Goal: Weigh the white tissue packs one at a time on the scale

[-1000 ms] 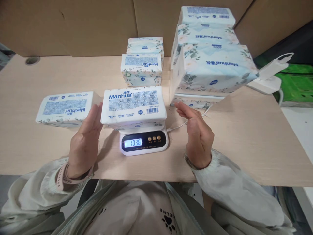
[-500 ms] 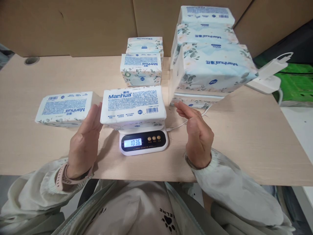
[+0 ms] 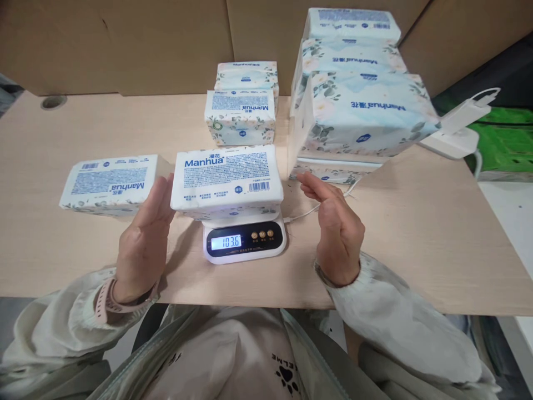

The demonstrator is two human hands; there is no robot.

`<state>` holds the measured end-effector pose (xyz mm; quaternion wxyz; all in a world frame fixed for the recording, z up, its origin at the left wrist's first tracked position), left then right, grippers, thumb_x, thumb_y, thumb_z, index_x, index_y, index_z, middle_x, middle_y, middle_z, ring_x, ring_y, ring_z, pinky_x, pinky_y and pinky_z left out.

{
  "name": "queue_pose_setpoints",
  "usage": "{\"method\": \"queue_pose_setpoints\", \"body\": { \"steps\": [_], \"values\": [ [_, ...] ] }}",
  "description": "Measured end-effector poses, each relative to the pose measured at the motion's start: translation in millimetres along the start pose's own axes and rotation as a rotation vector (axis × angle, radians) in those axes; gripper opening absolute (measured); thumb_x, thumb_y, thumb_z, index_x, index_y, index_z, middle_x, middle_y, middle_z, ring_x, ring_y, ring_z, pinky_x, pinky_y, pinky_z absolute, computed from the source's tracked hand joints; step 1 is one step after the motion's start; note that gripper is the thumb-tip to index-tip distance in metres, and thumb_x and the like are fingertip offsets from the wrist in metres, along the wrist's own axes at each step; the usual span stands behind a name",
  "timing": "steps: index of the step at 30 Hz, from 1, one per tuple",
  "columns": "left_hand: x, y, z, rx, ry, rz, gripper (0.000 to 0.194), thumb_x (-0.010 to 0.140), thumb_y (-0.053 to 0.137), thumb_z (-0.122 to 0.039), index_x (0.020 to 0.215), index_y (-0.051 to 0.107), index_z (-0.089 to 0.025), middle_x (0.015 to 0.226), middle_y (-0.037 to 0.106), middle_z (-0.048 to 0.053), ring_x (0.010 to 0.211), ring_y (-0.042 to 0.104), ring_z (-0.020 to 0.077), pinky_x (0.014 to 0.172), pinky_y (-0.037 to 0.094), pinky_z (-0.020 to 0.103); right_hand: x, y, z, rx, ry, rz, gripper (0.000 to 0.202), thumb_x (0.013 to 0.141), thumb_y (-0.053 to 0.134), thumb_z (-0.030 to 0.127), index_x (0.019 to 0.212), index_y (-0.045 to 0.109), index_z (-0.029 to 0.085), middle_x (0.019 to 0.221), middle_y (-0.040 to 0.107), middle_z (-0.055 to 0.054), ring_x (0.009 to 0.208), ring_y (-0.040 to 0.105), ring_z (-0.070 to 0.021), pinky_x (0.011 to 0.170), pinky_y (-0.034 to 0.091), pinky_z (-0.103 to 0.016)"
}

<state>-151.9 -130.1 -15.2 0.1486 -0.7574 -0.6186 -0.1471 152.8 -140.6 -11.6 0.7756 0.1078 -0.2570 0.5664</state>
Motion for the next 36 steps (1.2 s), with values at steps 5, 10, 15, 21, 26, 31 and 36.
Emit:
{"method": "queue_pose_setpoints", "body": {
  "steps": [5, 10, 15, 21, 26, 31, 36],
  "values": [
    [0.3, -0.5, 0.2, -0.004, 0.008, 0.001, 0.058, 0.112, 0.047, -0.052, 0.167, 0.050, -0.035, 0.177, 0.043, -0.006, 0.171, 0.029, 0.0323, 0.145, 0.023, 0.054, 0.2, 0.5, 1.4, -0.015, 0.022, -0.003, 0.037, 0.113, 0.050, 0.043, 0.139, 0.076, 0.040, 0.135, 0.081, 0.000, 0.133, 0.073, -0.0342, 0.110, 0.060, -0.061],
    [-0.1, -0.8, 0.2, -0.008, -0.002, -0.001, 0.057, 0.113, 0.047, -0.054, 0.167, 0.051, -0.036, 0.176, 0.043, -0.006, 0.171, 0.030, 0.0314, 0.145, 0.024, 0.052, 0.7, 1.1, 3.4, -0.012, 0.038, -0.008, 0.037, 0.112, 0.051, 0.045, 0.138, 0.077, 0.039, 0.134, 0.081, -0.001, 0.134, 0.072, -0.0361, 0.108, 0.061, -0.063],
    [-0.2, -0.6, 0.4, -0.011, -0.007, -0.011, 0.058, 0.112, 0.047, -0.054, 0.167, 0.052, -0.034, 0.176, 0.043, -0.005, 0.170, 0.030, 0.0323, 0.145, 0.024, 0.053, 0.5, 1.1, 1.5, -0.002, 0.036, -0.007, 0.037, 0.113, 0.050, 0.043, 0.138, 0.077, 0.040, 0.134, 0.081, 0.000, 0.134, 0.072, -0.0349, 0.111, 0.059, -0.063],
    [-0.5, -0.7, 0.1, -0.023, -0.011, -0.015, 0.058, 0.112, 0.049, -0.058, 0.165, 0.053, -0.037, 0.176, 0.044, -0.005, 0.171, 0.028, 0.0327, 0.145, 0.022, 0.054, -0.3, 0.6, 1.3, -0.005, 0.040, -0.004, 0.037, 0.113, 0.050, 0.044, 0.139, 0.077, 0.040, 0.135, 0.081, -0.002, 0.134, 0.072, -0.0363, 0.111, 0.059, -0.064],
    [-0.1, -1.6, 0.9, -0.045, -0.002, -0.016, 0.057, 0.112, 0.050, -0.055, 0.166, 0.053, -0.034, 0.176, 0.044, -0.004, 0.171, 0.028, 0.0327, 0.146, 0.022, 0.052, -1.1, 0.2, -1.6, 0.000, 0.045, -0.008, 0.037, 0.113, 0.050, 0.044, 0.138, 0.077, 0.040, 0.136, 0.080, -0.002, 0.134, 0.072, -0.0357, 0.116, 0.057, -0.063],
    [4.3, 6.1, 3.2, -0.118, -0.100, 0.014, 0.057, 0.111, 0.054, -0.052, 0.165, 0.055, -0.033, 0.175, 0.046, -0.001, 0.170, 0.032, 0.0327, 0.144, 0.027, 0.052, -2.6, 6.6, -4.8, 0.073, 0.120, 0.279, 0.049, 0.114, 0.048, 0.042, 0.163, 0.052, 0.042, 0.168, 0.059, 0.005, 0.158, 0.055, -0.0287, 0.134, 0.044, -0.057],
    [-20.2, 12.0, -23.2, -0.100, -0.055, -0.088, 0.055, 0.107, 0.061, -0.050, 0.158, 0.063, -0.032, 0.168, 0.057, 0.000, 0.164, 0.043, 0.0336, 0.138, 0.040, 0.047, -9.1, 16.9, 32.3, 0.026, -0.100, 0.583, 0.077, 0.109, 0.052, 0.036, 0.178, 0.019, 0.032, 0.186, 0.027, 0.004, 0.174, 0.023, -0.0315, 0.143, 0.026, -0.057]
  ]
}}
Point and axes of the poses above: each hand's wrist, its own x-axis towards the middle knuckle, its own y-axis out of the palm, z = x × y, the point moved 3 cm from there along x, towards the middle knuckle
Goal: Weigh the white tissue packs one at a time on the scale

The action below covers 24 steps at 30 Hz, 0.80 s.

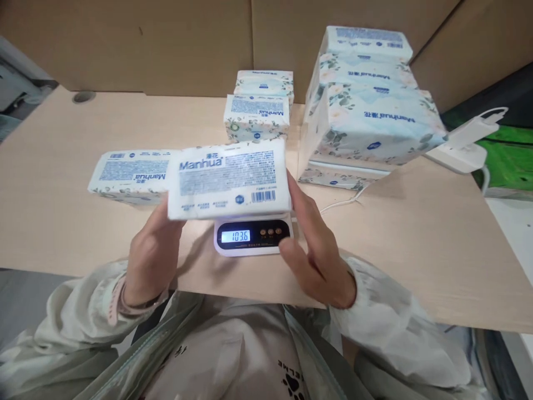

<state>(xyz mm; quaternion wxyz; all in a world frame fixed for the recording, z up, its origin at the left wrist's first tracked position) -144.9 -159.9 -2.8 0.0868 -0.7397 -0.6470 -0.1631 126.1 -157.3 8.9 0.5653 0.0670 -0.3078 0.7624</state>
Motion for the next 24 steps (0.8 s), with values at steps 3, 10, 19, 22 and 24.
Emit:
{"method": "queue_pose_setpoints", "body": {
  "steps": [3, 10, 19, 22, 24],
  "values": [
    [-30.0, -11.4, -21.8, 0.005, 0.058, -0.252, 0.053, 0.101, 0.066, -0.052, 0.149, 0.072, -0.032, 0.155, 0.068, -0.001, 0.155, 0.055, 0.0329, 0.132, 0.048, 0.045, -1.3, 21.9, 26.4, 0.007, -0.166, 0.074, 0.089, 0.104, 0.059, 0.037, 0.179, 0.014, 0.022, 0.189, 0.012, 0.001, 0.175, 0.016, -0.0334, 0.144, 0.023, -0.055],
    [-93.5, -89.9, -15.8, 0.312, 0.103, -0.780, 0.046, 0.072, 0.095, -0.037, 0.115, 0.079, -0.029, 0.107, 0.080, 0.000, 0.097, 0.073, 0.0217, 0.092, 0.063, 0.038, -12.8, 108.3, 46.1, -0.106, -0.353, 0.211, 0.063, 0.111, 0.057, 0.038, 0.162, 0.040, 0.007, 0.178, 0.039, -0.024, 0.173, 0.023, -0.0215, 0.138, 0.037, -0.040],
    [-89.7, -117.5, -54.3, 1.094, 0.237, -0.124, 0.095, 0.087, 0.089, -0.041, 0.169, 0.042, -0.047, 0.180, 0.037, -0.004, 0.168, 0.032, 0.0422, 0.143, 0.019, 0.065, -16.2, 131.5, 42.8, -0.318, -0.346, 0.136, 0.044, 0.109, 0.059, 0.027, 0.147, 0.057, 0.004, 0.157, 0.064, -0.027, 0.162, 0.049, -0.0278, 0.129, 0.053, -0.044],
    [-72.7, -118.8, -64.0, 1.275, 0.171, 0.194, 0.089, 0.102, 0.070, -0.056, 0.177, 0.024, -0.041, 0.176, 0.045, 0.003, 0.162, 0.044, 0.0412, 0.143, 0.012, 0.066, -17.3, 136.5, 44.7, -0.360, -0.369, 0.168, 0.041, 0.108, 0.061, 0.027, 0.143, 0.061, 0.005, 0.156, 0.065, -0.026, 0.159, 0.054, -0.0300, 0.127, 0.055, -0.046],
    [-64.4, -115.1, -63.3, 1.340, 0.177, 0.313, 0.091, 0.105, 0.063, -0.062, 0.179, 0.019, -0.034, 0.175, 0.046, 0.009, 0.160, 0.047, 0.0414, 0.141, 0.012, 0.067, -18.8, 140.8, 45.0, -0.373, -0.372, 0.199, 0.042, 0.108, 0.061, 0.028, 0.144, 0.061, 0.006, 0.158, 0.064, -0.025, 0.158, 0.055, -0.0301, 0.125, 0.057, -0.047]
  ]
}}
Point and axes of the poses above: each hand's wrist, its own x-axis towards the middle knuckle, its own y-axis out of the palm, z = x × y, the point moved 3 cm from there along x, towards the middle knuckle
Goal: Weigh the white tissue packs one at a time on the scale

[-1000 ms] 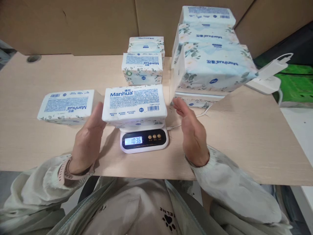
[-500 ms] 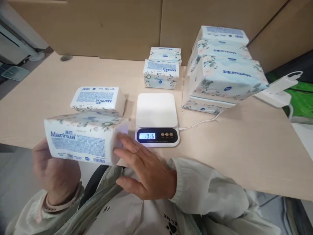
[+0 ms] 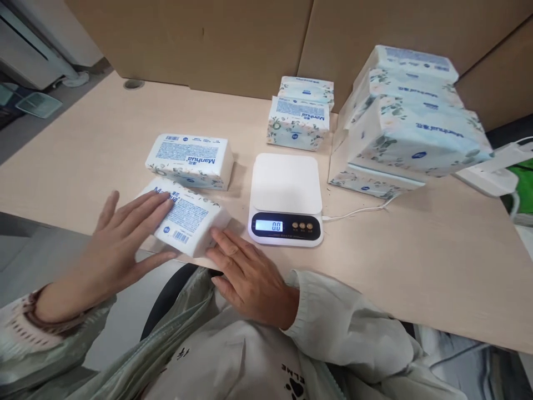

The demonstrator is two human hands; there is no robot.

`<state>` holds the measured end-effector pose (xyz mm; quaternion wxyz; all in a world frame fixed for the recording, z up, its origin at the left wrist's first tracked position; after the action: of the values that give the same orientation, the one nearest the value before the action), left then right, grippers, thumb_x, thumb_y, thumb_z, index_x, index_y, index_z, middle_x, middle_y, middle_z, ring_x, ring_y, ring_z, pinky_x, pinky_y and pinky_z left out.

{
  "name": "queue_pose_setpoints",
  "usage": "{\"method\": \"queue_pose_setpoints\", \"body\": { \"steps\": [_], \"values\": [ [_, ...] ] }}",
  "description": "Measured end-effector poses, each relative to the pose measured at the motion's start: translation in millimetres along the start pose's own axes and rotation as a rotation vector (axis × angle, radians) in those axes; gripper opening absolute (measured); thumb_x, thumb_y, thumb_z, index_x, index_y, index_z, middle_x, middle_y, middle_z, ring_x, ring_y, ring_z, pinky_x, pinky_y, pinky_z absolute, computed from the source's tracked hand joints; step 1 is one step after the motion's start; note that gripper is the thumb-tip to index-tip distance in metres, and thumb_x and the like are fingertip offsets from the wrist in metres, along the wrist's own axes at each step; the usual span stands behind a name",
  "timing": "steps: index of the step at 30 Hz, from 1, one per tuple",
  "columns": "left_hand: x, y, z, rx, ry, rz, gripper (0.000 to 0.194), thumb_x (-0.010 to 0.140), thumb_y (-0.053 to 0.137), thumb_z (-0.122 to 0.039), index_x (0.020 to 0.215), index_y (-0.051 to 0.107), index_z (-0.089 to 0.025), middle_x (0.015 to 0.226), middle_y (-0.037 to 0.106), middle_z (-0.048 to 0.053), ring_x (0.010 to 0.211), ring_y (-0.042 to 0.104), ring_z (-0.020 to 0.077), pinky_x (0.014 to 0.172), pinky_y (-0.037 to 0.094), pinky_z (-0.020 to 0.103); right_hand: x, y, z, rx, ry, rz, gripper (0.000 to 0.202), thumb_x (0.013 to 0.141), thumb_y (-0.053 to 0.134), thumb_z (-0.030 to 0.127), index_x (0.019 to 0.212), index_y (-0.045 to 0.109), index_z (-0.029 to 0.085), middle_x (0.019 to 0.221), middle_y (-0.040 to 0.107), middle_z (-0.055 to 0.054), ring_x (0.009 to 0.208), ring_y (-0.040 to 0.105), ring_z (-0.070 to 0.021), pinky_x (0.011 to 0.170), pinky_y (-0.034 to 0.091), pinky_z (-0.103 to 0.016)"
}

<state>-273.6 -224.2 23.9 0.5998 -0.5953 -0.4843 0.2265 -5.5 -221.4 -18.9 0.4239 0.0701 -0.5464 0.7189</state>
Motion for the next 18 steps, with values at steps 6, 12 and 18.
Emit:
{"method": "queue_pose_setpoints", "body": {
  "steps": [6, 12, 18],
  "values": [
    [26.3, 5.7, -10.1, 0.155, 0.119, 0.065, 0.091, 0.107, 0.058, -0.062, 0.180, 0.010, -0.035, 0.188, 0.006, 0.008, 0.173, 0.006, 0.0446, 0.139, 0.014, 0.070, 1.7, 4.6, 2.1, -0.009, -0.013, 0.008, 0.043, 0.108, 0.058, 0.029, 0.146, 0.061, 0.008, 0.161, 0.061, -0.026, 0.154, 0.058, -0.0306, 0.121, 0.059, -0.047],
    [45.3, 5.3, 27.7, 0.100, 0.034, 0.101, 0.089, 0.102, 0.059, -0.073, 0.177, 0.027, -0.037, 0.188, 0.007, 0.007, 0.171, 0.011, 0.0519, 0.132, 0.025, 0.080, 2.7, -24.9, -0.5, 0.031, 0.046, -0.015, 0.035, 0.105, 0.060, 0.021, 0.137, 0.067, 0.008, 0.156, 0.065, -0.027, 0.146, 0.065, -0.0312, 0.116, 0.062, -0.045],
    [87.0, 16.0, 84.6, -0.363, -0.114, 0.058, 0.098, 0.066, 0.095, -0.075, 0.148, 0.070, -0.028, 0.178, 0.040, 0.002, 0.170, 0.014, 0.0551, 0.122, 0.047, 0.073, -11.0, -68.1, -28.4, 0.012, 0.168, -0.162, 0.058, 0.094, 0.070, 0.012, 0.152, 0.064, 0.018, 0.167, 0.058, -0.016, 0.140, 0.070, -0.0318, 0.112, 0.064, -0.047]
  ]
}}
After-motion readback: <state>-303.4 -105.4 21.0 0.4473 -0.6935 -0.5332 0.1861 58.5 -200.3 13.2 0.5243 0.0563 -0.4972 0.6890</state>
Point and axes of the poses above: each hand's wrist, its own x-axis towards the middle knuckle, its own y-axis out of the palm, z = x × y, the point moved 3 cm from there along x, towards the middle knuckle
